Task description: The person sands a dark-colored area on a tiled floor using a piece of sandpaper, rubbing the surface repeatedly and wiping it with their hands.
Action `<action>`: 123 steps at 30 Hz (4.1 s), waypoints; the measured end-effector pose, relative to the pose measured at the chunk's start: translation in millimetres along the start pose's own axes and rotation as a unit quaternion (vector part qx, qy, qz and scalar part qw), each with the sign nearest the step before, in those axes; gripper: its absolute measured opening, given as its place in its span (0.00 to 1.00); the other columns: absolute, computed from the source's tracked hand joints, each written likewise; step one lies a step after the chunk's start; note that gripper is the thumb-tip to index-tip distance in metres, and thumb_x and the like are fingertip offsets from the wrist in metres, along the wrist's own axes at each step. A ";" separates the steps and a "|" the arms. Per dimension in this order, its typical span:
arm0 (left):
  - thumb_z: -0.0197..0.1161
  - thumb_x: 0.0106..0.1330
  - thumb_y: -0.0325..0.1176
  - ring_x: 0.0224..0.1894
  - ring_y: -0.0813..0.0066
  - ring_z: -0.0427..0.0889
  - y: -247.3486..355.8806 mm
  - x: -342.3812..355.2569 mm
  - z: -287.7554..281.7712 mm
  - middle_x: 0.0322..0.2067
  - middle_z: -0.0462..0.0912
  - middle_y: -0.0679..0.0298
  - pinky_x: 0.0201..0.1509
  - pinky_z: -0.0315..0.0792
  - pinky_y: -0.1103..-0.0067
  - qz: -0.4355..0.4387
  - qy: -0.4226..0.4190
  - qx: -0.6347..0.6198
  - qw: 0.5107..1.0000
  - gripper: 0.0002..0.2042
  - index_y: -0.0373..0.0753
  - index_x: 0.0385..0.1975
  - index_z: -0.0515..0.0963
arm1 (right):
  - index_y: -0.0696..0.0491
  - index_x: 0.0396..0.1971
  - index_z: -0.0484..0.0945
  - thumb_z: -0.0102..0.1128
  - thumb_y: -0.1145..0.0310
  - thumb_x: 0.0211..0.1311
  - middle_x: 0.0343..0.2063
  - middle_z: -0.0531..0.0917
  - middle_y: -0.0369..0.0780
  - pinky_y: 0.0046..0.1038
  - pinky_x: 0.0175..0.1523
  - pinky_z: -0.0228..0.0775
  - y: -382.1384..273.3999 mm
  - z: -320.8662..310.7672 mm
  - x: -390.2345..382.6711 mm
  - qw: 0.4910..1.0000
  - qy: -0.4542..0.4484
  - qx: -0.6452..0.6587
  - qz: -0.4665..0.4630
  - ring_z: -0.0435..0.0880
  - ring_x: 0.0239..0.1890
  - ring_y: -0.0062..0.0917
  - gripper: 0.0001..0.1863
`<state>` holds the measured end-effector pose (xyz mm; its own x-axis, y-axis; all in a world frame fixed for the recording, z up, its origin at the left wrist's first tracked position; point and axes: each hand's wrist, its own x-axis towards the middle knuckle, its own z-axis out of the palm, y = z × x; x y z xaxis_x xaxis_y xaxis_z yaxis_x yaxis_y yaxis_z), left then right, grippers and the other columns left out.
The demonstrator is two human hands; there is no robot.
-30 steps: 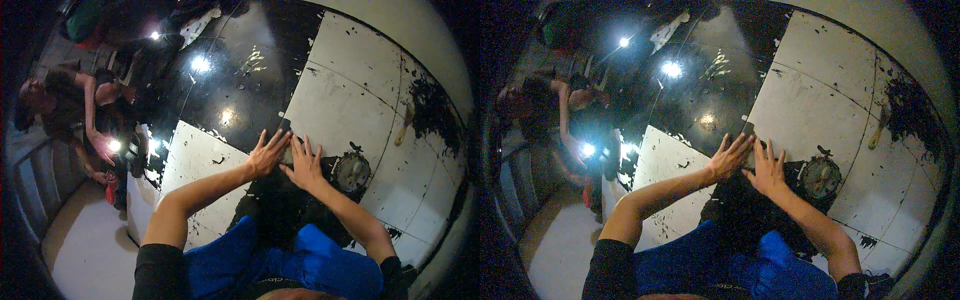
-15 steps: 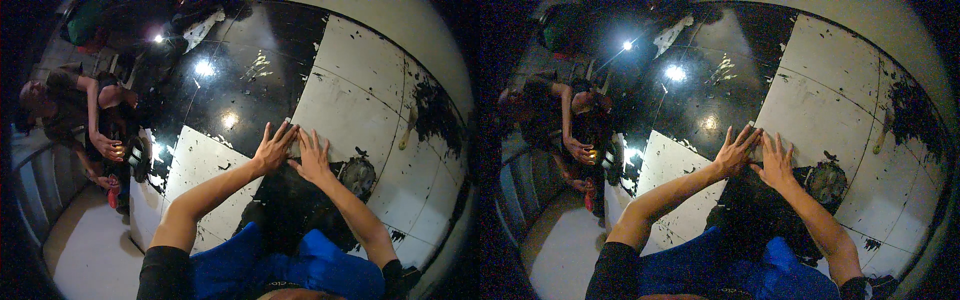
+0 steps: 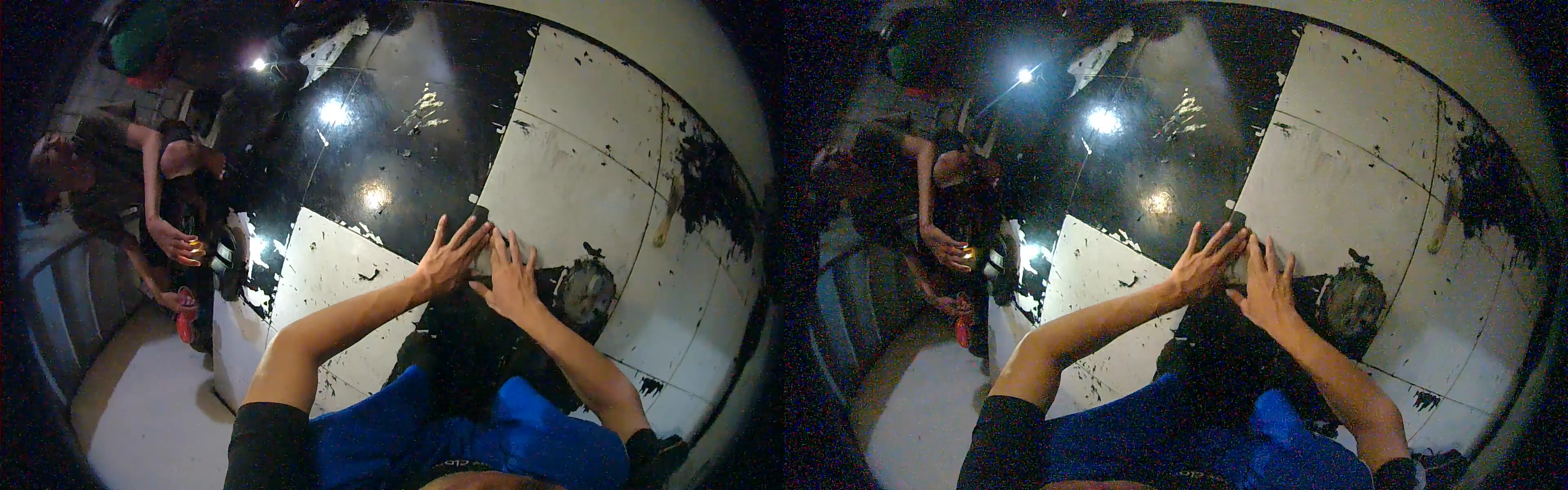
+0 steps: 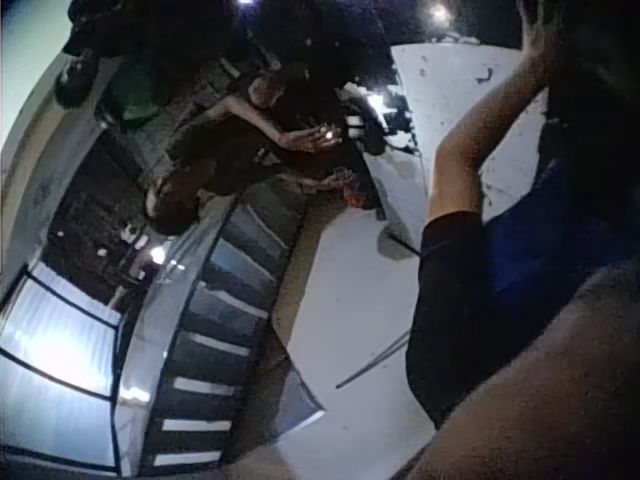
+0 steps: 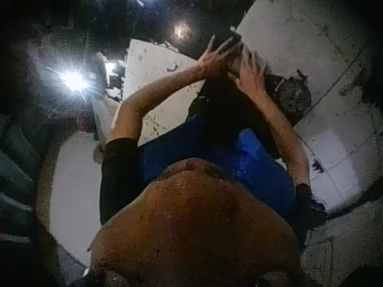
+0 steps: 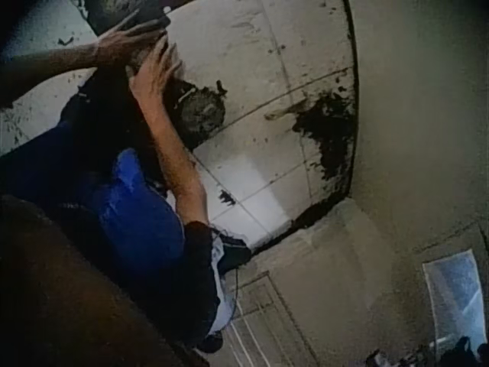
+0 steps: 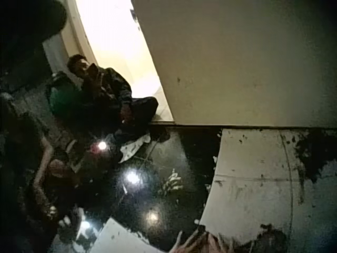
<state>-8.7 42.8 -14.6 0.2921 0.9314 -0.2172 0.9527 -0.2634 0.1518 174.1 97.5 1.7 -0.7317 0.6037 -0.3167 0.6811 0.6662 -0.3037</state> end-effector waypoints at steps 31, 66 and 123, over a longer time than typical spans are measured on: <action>0.57 0.67 0.51 0.79 0.55 0.36 3.7 -18.6 2.2 0.78 0.40 0.70 0.71 0.35 0.34 0.045 -0.011 -0.038 0.998 0.39 0.48 0.76 0.50 | 0.62 0.68 0.62 0.58 0.36 0.60 0.72 0.55 0.45 0.64 0.69 0.44 2.4 -0.8 -15.1 0.998 -0.001 -0.025 -0.051 0.46 0.76 0.41 0.49; 0.59 0.64 0.54 0.79 0.53 0.36 -0.6 -16.6 -0.2 0.78 0.39 0.70 0.73 0.34 0.36 0.082 -0.017 -0.063 0.994 0.41 0.53 0.76 0.51 | 0.64 0.37 0.80 0.53 0.80 0.57 0.45 0.79 0.49 0.41 0.56 0.74 34.5 9.1 20.2 0.981 0.054 0.177 -0.055 0.79 0.50 0.45 0.10; 0.50 0.69 0.41 0.79 0.58 0.42 14.0 15.1 8.3 0.76 0.49 0.63 0.72 0.38 0.35 0.033 0.023 0.106 0.994 0.30 0.46 0.73 0.60 | 0.52 0.36 0.86 0.66 0.71 0.52 0.52 0.79 0.39 0.41 0.59 0.66 61.7 28.0 16.4 0.949 0.292 0.067 -0.094 0.75 0.55 0.37 0.10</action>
<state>9.8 51.1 -23.8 0.3550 0.9194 -0.1691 0.9292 -0.3669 -0.0441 204.8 136.3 -47.4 -0.7051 0.6448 0.2951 0.5054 0.7488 -0.4287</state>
